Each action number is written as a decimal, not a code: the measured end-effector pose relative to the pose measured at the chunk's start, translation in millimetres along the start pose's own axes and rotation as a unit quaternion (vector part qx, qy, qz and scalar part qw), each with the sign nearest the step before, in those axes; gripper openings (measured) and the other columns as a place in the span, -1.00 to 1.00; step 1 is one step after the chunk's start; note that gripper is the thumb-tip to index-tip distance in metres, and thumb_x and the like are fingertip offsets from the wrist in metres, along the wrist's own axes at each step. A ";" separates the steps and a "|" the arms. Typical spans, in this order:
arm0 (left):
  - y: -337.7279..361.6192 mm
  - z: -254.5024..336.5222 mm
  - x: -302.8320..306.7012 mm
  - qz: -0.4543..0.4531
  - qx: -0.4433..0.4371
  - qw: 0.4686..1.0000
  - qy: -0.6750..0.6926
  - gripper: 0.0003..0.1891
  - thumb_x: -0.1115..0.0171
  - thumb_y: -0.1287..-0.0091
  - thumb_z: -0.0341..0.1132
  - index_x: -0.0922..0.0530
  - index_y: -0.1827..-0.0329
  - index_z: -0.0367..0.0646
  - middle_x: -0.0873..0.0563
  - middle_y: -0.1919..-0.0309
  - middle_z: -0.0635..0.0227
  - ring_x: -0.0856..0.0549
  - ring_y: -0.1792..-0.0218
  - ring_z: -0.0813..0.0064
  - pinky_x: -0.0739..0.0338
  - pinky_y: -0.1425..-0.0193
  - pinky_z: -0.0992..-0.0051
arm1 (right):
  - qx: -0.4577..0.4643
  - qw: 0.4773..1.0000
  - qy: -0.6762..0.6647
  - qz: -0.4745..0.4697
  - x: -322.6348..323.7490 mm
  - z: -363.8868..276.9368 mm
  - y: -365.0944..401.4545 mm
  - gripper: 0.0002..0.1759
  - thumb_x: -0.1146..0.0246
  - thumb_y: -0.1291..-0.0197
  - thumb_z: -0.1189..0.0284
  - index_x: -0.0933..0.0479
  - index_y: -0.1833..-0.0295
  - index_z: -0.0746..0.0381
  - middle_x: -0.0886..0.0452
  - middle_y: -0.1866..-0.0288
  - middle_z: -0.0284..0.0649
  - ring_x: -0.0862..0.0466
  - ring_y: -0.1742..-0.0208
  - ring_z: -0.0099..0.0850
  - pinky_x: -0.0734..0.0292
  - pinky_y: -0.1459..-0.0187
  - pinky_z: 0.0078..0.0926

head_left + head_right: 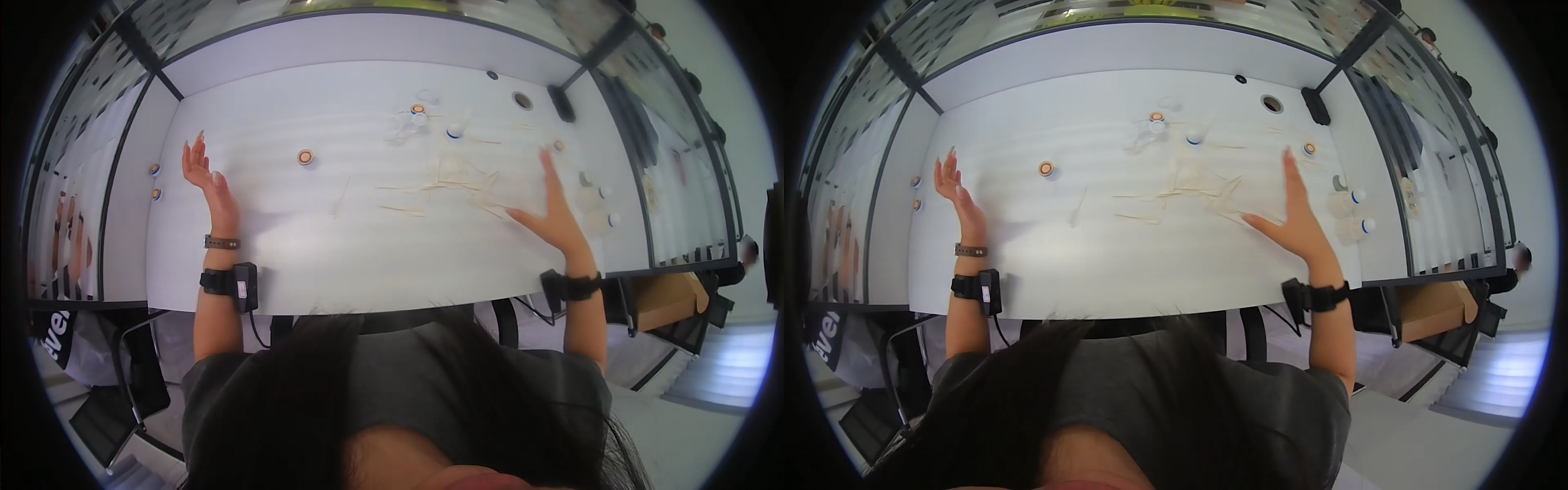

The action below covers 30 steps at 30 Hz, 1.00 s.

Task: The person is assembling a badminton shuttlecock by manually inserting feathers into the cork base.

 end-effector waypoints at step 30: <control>-1.8 -13.8 -3.5 -0.031 0.111 0.990 0.080 -0.05 0.37 -0.41 0.52 0.07 -0.62 -0.04 -0.31 -0.53 0.25 -0.17 -0.59 0.27 0.12 -0.64 0.18 | -0.118 0.949 0.264 -0.123 -30.9 -19.3 36.2 0.23 -0.29 -0.12 -0.31 -0.01 -0.64 0.30 0.20 -0.67 0.28 0.30 -0.68 0.23 0.30 -0.58 0.18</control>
Point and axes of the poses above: each hand's wrist, its own y-axis away from the middle knuckle, its own x-axis out of the back of the hand, z = x × y, the point moved 2 cm from there along -y, towards the middle knuckle
